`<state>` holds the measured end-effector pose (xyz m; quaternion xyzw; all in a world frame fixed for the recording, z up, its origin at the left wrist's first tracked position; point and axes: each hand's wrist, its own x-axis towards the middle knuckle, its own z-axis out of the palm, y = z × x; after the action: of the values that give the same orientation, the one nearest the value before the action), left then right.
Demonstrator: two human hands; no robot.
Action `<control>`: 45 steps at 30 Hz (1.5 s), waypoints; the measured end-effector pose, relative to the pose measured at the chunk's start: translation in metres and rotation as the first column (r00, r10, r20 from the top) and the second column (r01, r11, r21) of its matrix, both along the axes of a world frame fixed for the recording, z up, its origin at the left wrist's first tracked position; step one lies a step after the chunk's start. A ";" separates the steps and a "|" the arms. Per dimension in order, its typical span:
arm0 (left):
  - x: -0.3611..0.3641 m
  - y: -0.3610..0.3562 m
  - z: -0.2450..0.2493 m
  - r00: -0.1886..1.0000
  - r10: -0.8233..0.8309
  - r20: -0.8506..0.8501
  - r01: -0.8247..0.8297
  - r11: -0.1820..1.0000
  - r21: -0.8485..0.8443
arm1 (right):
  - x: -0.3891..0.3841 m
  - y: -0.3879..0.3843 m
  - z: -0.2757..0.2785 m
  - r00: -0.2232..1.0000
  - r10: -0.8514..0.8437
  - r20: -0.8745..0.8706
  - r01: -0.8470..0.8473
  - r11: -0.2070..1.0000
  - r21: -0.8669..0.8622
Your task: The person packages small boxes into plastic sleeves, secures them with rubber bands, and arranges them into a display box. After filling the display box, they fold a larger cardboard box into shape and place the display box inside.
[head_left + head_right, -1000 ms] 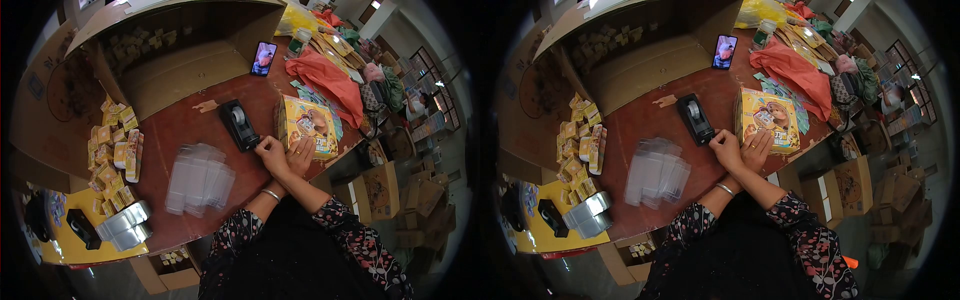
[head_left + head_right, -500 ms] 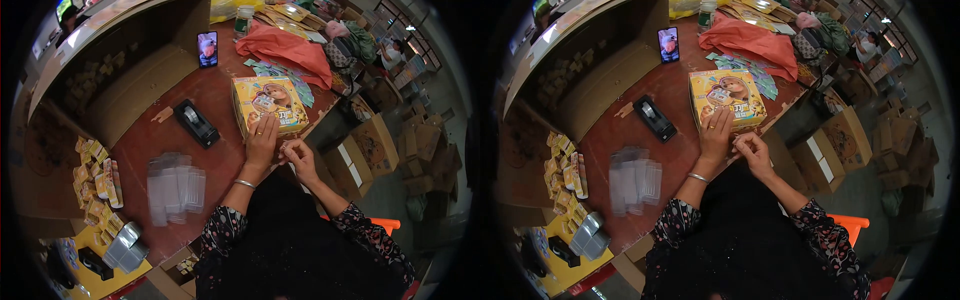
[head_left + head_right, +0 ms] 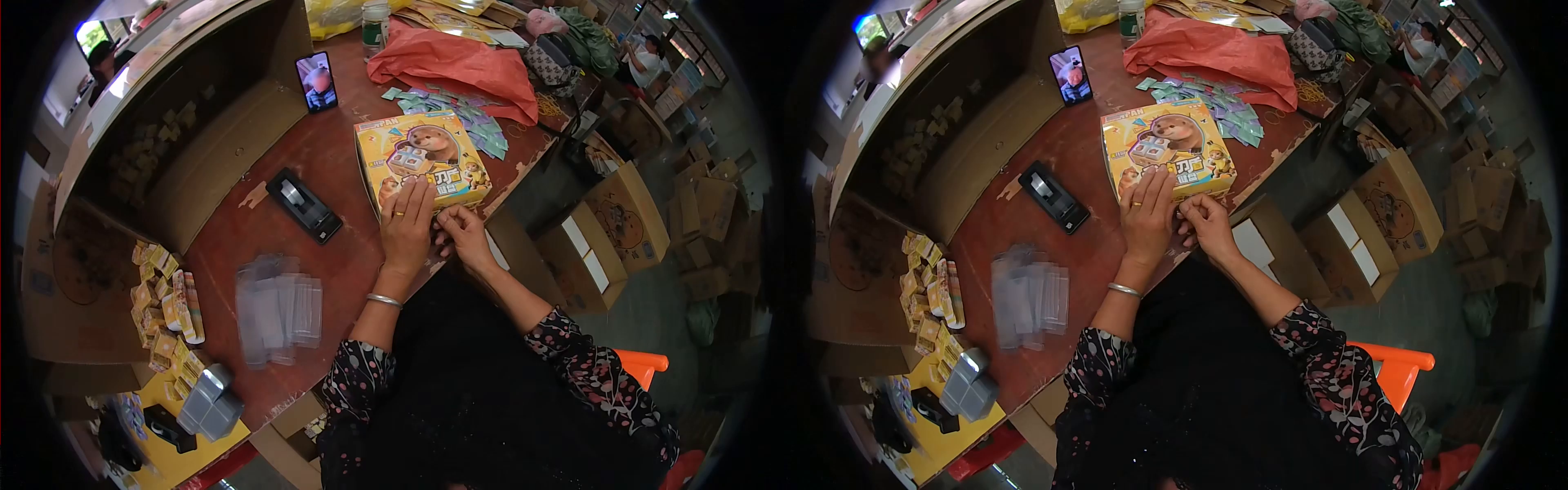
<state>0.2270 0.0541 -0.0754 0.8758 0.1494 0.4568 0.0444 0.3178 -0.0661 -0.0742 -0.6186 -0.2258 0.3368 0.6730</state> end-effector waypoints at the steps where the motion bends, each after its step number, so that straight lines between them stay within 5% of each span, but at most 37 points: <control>1: 0.000 0.000 0.000 1.000 0.006 -0.007 -0.006 1.000 -0.003 | 0.000 0.001 0.000 1.000 -0.010 -0.009 0.009 1.000 -0.017; 11: 0.001 0.000 -0.001 1.000 0.002 -0.006 -0.002 1.000 -0.015 | -0.001 0.011 0.000 0.989 -0.129 -0.075 0.121 0.988 -0.095; 28: -0.001 0.000 -0.003 0.999 0.001 -0.044 -0.002 1.000 -0.004 | 0.012 0.010 0.002 0.927 -0.101 0.362 0.178 0.966 -0.187; 30: -0.001 0.000 -0.003 0.999 -0.002 -0.049 0.001 1.000 -0.007 | 0.018 0.009 -0.006 0.813 -0.085 0.576 0.237 0.952 -0.193; 32: -0.002 0.001 -0.003 0.998 0.000 -0.055 0.000 1.000 -0.005 | 0.023 0.009 -0.018 0.554 -0.062 0.830 0.331 0.932 -0.151; 35: -0.002 0.000 -0.003 0.998 0.005 -0.065 -0.004 1.000 0.007 | 0.022 0.004 -0.008 0.325 0.055 0.944 0.443 0.873 -0.204; 45: -0.003 0.001 -0.003 0.997 -0.004 -0.072 0.004 1.000 -0.004 | 0.034 -0.002 -0.005 0.118 0.135 0.984 0.374 0.912 -0.170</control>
<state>0.2237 0.0546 -0.0782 0.8919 0.1503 0.4245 0.0417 0.3516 -0.0679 -0.0795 -0.8172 -0.4905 -0.1764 0.2460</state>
